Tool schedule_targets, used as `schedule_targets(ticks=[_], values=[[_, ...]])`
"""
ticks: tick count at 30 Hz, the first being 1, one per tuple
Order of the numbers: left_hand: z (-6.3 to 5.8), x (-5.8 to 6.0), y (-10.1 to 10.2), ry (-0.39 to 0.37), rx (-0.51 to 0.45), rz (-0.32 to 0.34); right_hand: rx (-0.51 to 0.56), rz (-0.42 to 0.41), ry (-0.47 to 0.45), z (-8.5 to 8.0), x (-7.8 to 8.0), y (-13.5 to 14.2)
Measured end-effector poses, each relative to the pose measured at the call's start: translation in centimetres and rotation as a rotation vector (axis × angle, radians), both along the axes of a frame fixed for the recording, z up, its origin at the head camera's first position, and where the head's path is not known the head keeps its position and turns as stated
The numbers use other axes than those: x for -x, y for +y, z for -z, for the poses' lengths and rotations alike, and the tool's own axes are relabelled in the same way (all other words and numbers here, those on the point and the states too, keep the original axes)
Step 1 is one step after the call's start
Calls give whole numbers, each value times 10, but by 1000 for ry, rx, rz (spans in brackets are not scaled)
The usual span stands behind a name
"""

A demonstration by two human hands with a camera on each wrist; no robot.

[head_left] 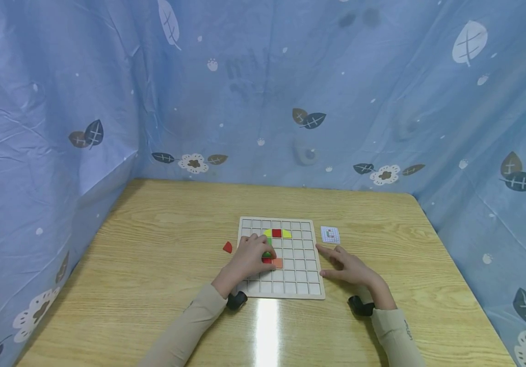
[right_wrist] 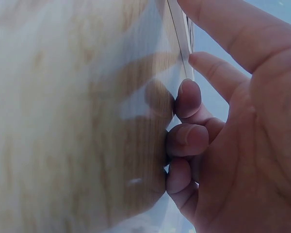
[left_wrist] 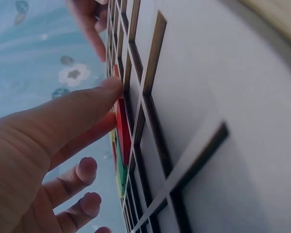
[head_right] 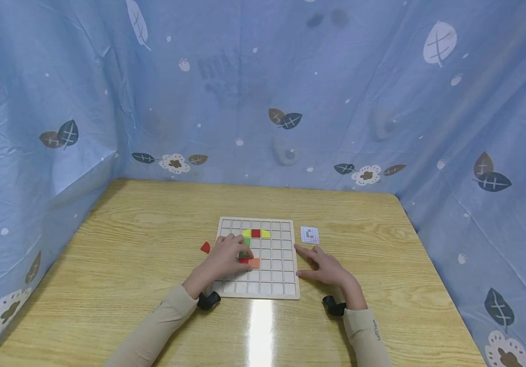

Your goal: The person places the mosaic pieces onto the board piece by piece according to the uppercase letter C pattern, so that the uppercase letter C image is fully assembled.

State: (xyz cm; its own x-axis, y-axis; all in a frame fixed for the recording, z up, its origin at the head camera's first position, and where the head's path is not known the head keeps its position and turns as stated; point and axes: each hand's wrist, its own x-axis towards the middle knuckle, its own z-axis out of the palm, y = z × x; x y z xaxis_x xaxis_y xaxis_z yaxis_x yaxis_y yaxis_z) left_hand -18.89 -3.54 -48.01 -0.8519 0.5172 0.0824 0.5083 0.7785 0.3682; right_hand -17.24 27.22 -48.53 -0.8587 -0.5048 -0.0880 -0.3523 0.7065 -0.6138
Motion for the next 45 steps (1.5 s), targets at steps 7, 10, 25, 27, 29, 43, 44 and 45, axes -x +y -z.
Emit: schedule_targets(ticks=[7,10,25,27,29,43,44,45], values=[[0,-2,-1,18,2,8,-3,-3,4,0,1,0],[1,-3,-3,32,-11,6,1,-4,3,0,1,0],[1,-4,-28,38,-83,-58,0,-11,-7,-1,2,-1],[1,-4,-33,45,-85,-73,0,-12,-4,-1,2,-1],[1,-4,-37,54,-86,-88,1,-11,-5,-1,2,-1],[5,-3,-72,72,-138,-190,-16,16,-23,0,0,0],[5,-2,-74,79,-140,-196,-16,15,-22,-1,0,0],[5,-2,-76,84,-139,-203,-15,14,-22,-1,0,0]])
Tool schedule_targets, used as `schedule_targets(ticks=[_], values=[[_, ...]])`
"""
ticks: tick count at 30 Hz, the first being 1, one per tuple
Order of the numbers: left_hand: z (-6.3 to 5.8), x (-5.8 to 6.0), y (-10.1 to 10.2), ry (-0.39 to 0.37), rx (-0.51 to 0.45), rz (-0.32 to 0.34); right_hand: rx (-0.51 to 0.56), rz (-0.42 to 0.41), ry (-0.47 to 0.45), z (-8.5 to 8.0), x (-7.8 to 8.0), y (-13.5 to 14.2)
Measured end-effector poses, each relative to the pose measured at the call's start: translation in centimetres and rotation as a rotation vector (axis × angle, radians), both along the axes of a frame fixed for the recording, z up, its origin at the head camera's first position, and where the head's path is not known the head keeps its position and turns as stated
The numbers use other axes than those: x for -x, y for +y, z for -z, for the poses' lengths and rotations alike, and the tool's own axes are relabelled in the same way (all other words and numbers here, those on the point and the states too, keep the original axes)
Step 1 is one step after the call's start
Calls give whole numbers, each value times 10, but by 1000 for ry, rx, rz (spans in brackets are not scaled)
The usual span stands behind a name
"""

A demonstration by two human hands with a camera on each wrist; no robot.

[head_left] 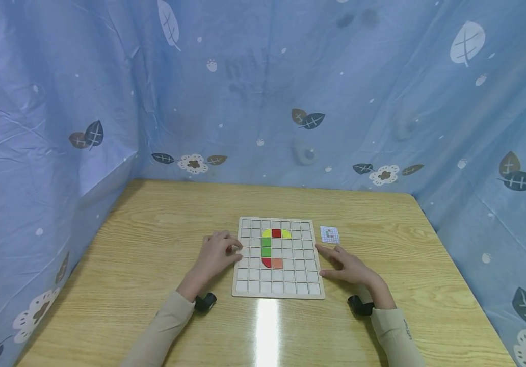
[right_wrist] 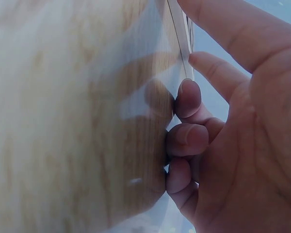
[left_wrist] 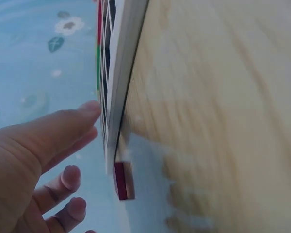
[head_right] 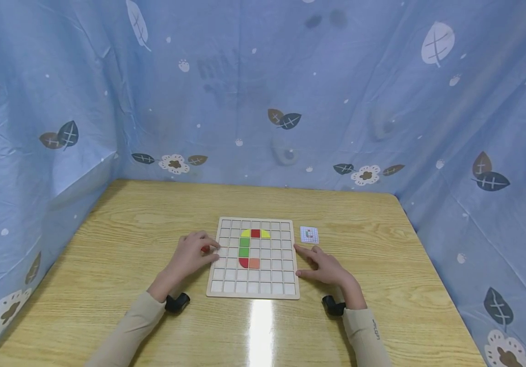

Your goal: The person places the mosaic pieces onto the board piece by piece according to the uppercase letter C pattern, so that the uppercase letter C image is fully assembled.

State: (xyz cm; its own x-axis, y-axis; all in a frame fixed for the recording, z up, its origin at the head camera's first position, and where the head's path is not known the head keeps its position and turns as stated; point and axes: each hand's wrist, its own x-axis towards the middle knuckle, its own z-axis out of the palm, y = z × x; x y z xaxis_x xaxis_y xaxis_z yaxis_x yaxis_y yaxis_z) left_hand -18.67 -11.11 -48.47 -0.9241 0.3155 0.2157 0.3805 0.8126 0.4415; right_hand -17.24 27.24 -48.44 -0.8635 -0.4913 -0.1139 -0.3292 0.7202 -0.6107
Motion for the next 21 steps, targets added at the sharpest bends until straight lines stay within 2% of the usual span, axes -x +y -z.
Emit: schedule_targets(ticks=[5,13,21], values=[[1,2,-8,10,37,-44,0,-4,2,-1,0,0],[1,4,-14,-13,81,-116,1,-6,0,0,1,1],[3,6,-18,-12,107,-155,4,-4,-3,1,1,0]])
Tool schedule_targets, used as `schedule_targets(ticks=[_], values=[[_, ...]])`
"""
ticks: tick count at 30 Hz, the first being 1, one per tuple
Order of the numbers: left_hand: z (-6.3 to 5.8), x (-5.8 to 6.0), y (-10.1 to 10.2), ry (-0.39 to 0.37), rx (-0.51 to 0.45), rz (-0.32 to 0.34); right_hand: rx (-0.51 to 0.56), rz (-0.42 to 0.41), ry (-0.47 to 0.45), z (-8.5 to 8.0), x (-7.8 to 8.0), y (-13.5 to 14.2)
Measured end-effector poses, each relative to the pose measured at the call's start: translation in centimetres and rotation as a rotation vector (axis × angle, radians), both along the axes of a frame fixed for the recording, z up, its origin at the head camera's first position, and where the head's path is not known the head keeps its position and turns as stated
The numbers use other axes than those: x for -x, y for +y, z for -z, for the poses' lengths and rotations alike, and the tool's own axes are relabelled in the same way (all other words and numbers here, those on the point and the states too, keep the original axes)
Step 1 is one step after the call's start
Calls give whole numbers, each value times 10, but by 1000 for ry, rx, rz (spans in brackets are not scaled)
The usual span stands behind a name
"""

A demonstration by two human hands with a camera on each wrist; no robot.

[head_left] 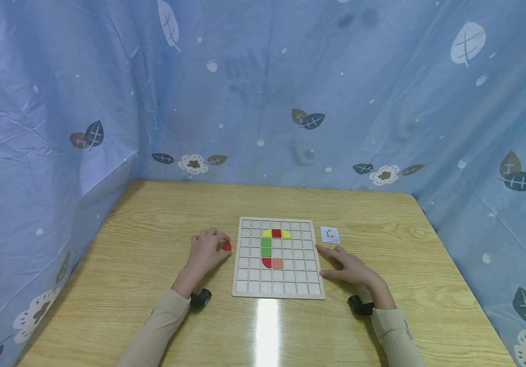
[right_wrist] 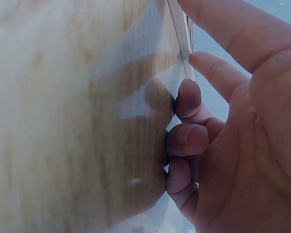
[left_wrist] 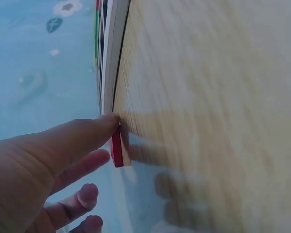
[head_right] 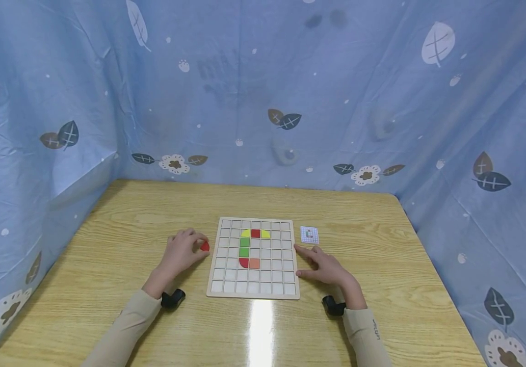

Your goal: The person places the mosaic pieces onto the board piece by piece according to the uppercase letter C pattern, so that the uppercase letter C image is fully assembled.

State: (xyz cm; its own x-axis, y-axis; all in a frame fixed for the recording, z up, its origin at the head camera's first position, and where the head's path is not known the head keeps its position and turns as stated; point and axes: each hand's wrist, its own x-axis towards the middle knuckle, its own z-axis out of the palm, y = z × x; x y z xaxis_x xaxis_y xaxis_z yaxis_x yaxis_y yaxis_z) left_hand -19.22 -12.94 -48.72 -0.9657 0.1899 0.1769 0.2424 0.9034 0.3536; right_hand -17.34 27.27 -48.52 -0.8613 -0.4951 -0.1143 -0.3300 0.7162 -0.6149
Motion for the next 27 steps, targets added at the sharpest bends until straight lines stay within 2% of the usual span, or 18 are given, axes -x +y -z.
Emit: schedule_targets(ticks=[12,27], values=[[-4,0,-3,-57,-22,-57,-4,2,6,-1,-1,0],[-5,0,7,-11,-99,23,1,0,10,0,-1,-1]])
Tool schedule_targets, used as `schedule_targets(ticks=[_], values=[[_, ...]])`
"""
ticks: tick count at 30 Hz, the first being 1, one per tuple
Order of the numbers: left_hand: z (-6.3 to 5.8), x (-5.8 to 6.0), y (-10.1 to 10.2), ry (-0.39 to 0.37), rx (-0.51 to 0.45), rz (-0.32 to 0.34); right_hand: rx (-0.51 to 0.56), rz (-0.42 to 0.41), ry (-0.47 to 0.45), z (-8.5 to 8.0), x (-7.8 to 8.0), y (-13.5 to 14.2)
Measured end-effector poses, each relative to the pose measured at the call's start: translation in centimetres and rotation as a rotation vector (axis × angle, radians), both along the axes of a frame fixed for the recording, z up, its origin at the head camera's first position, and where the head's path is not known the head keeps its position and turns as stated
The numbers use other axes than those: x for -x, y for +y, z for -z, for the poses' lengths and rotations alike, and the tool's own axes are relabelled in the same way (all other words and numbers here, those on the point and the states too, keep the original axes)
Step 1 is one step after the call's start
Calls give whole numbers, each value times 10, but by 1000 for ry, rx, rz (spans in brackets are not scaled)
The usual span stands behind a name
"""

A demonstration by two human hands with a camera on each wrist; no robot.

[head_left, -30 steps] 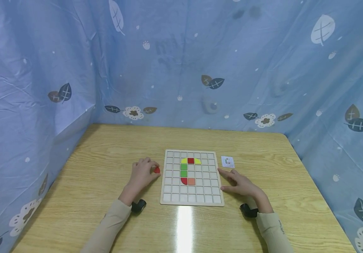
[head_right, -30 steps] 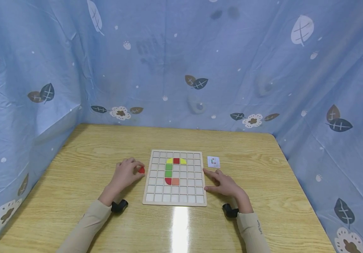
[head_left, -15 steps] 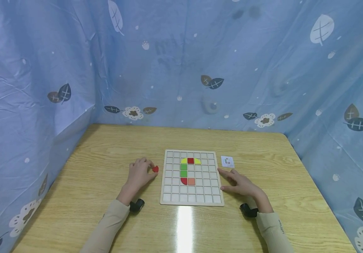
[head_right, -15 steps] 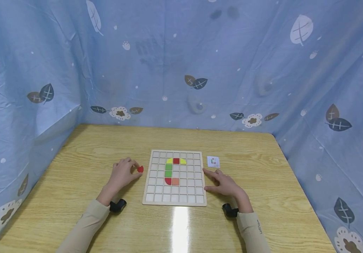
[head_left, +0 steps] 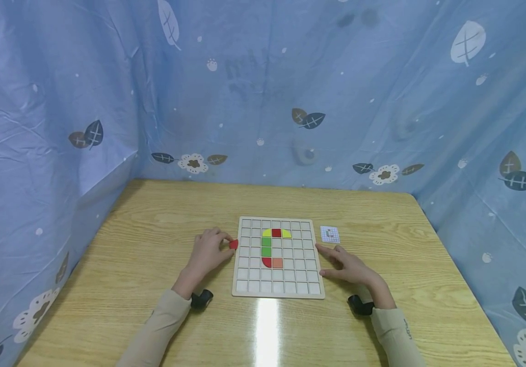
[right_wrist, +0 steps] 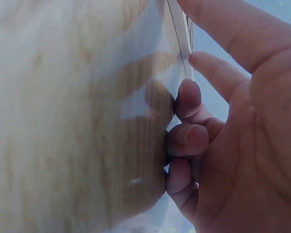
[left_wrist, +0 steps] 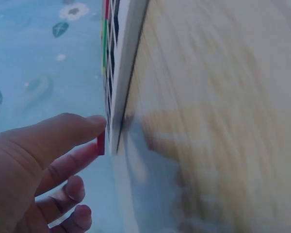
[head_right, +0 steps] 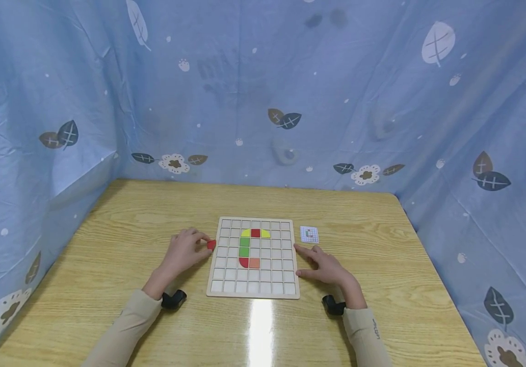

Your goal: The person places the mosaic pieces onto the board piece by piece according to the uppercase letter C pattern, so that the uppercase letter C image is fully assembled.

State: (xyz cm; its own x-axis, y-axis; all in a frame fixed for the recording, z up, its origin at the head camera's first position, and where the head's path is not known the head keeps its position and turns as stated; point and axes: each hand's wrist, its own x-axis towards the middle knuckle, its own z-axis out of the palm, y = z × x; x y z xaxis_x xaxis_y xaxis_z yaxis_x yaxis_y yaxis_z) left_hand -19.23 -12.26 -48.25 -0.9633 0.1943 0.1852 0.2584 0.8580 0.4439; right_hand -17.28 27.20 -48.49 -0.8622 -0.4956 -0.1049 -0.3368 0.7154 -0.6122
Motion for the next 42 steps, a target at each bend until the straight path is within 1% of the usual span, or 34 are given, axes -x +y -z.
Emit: schedule_targets(ticks=[15,18,24,29,32,36,42], values=[[-6,-4,29,7,9,109,9,-14,17,1,0,0],[-7,-3,35,15,28,132,9,-16,14,2,0,0],[-10,-5,47,-1,42,176,17,-20,17,2,0,1],[-9,-5,55,8,55,221,30,-33,49,1,-1,0],[-8,-6,59,2,43,238,23,-32,55,1,-1,0],[-8,-6,65,-2,43,252,9,-11,20,2,0,0],[-8,-6,75,-8,62,273,21,-22,22,1,0,1]])
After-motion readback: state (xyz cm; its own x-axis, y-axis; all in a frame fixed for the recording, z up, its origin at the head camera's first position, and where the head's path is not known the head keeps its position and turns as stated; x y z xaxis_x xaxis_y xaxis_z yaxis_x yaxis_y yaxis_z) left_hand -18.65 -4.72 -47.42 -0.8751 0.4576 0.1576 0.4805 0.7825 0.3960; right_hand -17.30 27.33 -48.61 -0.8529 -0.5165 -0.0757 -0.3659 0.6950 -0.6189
